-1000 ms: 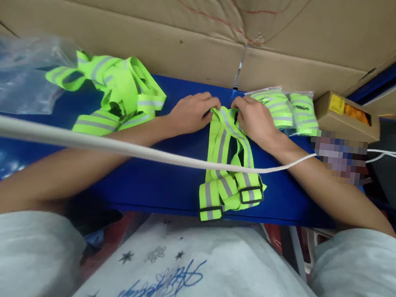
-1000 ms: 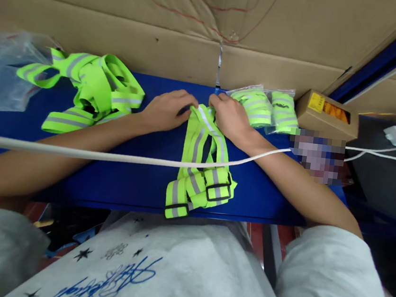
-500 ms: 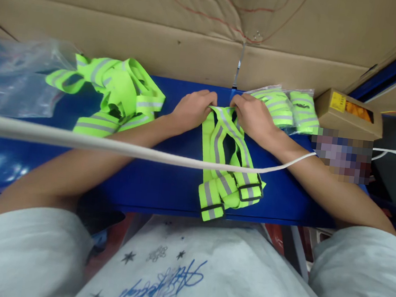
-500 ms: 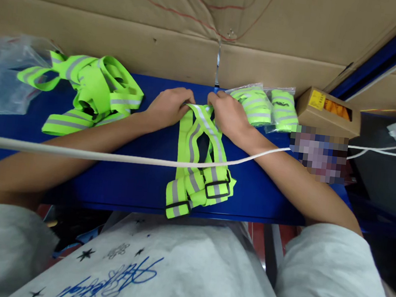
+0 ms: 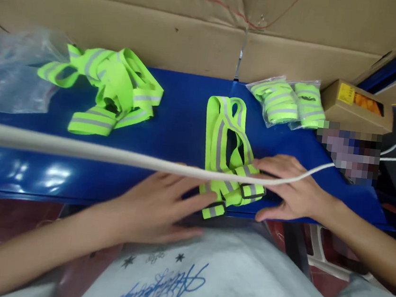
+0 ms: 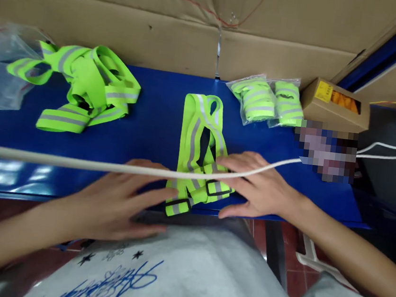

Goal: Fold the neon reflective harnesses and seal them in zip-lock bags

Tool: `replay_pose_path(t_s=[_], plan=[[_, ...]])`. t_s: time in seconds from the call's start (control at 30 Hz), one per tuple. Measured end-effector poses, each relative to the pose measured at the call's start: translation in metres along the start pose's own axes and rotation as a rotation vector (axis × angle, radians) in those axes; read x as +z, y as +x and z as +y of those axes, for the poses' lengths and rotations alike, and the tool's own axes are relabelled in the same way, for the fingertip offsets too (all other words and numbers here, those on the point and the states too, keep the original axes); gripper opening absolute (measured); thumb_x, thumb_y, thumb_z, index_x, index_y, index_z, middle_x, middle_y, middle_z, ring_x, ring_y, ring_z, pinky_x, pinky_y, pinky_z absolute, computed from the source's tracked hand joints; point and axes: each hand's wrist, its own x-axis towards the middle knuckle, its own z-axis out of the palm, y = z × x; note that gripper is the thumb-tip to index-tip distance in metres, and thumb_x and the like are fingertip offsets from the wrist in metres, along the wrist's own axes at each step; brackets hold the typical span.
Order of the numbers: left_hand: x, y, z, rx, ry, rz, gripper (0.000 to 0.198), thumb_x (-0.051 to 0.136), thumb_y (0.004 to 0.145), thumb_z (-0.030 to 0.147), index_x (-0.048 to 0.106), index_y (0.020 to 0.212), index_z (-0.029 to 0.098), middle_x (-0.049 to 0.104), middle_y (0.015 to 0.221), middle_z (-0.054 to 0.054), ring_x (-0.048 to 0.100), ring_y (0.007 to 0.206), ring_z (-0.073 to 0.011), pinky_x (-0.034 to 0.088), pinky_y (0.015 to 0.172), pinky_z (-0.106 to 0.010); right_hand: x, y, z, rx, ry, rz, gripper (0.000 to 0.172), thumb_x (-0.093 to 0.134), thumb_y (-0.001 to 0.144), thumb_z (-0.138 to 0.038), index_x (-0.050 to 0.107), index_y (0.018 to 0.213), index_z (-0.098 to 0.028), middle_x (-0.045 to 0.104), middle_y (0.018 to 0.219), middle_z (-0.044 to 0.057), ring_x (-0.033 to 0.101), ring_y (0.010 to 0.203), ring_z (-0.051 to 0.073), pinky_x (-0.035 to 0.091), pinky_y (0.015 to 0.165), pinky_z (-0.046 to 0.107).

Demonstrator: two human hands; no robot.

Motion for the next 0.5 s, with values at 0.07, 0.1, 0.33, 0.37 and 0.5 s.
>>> replay_pose_path(t_s=[0.07,0.1,0.33,0.37,0.5], plan=[[0.022,-0.005,0.009,-0.026,0.059,-0.005,0.051,0.076,0.097,0.043,0.059,0.137,0.017,0.066,0.134,-0.017,0.066,0.121,-0.0349,0.06,0.103,-0.051,0.006,-0.006,-0.009,-0.023,-0.053,-0.037,0.057,0.065,0.103,-0.063,0.066,0.136,-0.016,0.074,0.131,0.016,0.071,0.124,0.031,0.058,0.106,0.047],[0.032,-0.005,0.008,-0.046,0.06,-0.002,0.055,0.078,0.095,0.042,0.057,0.139,0.016,0.066,0.133,-0.018,0.065,0.123,-0.0349,0.06,0.104,-0.051,0.009,-0.006,-0.01,-0.011,-0.065,-0.051,0.053,0.066,0.105,-0.057,0.066,0.137,-0.015,0.074,0.132,0.016,0.07,0.126,0.03,0.058,0.107,0.046],[0.046,0.007,-0.006,-0.159,-0.009,0.016,0.072,0.073,0.096,0.066,0.052,0.143,0.016,0.067,0.135,-0.019,0.069,0.123,-0.0347,0.064,0.102,-0.05,0.019,-0.005,-0.008,0.164,0.071,-0.055,0.053,0.071,0.103,-0.05,0.064,0.142,-0.015,0.075,0.133,0.015,0.072,0.126,0.029,0.062,0.109,0.045],[0.045,0.008,-0.006,-0.178,-0.026,0.029,0.065,0.071,0.099,0.062,0.052,0.142,0.017,0.068,0.134,-0.018,0.071,0.121,-0.0335,0.064,0.1,-0.048,0.019,-0.006,-0.009,0.186,0.086,-0.049,0.053,0.072,0.102,-0.048,0.064,0.142,-0.016,0.074,0.134,0.015,0.072,0.127,0.03,0.063,0.109,0.046],[0.046,0.017,-0.009,-0.25,-0.102,0.084,0.039,0.065,0.107,0.044,0.055,0.135,0.019,0.074,0.122,-0.013,0.075,0.112,-0.0279,0.064,0.093,-0.041,0.019,-0.006,-0.009,0.241,0.18,-0.025,0.05,0.074,0.101,-0.038,0.062,0.146,-0.021,0.074,0.135,0.012,0.071,0.128,0.029,0.062,0.11,0.046]])
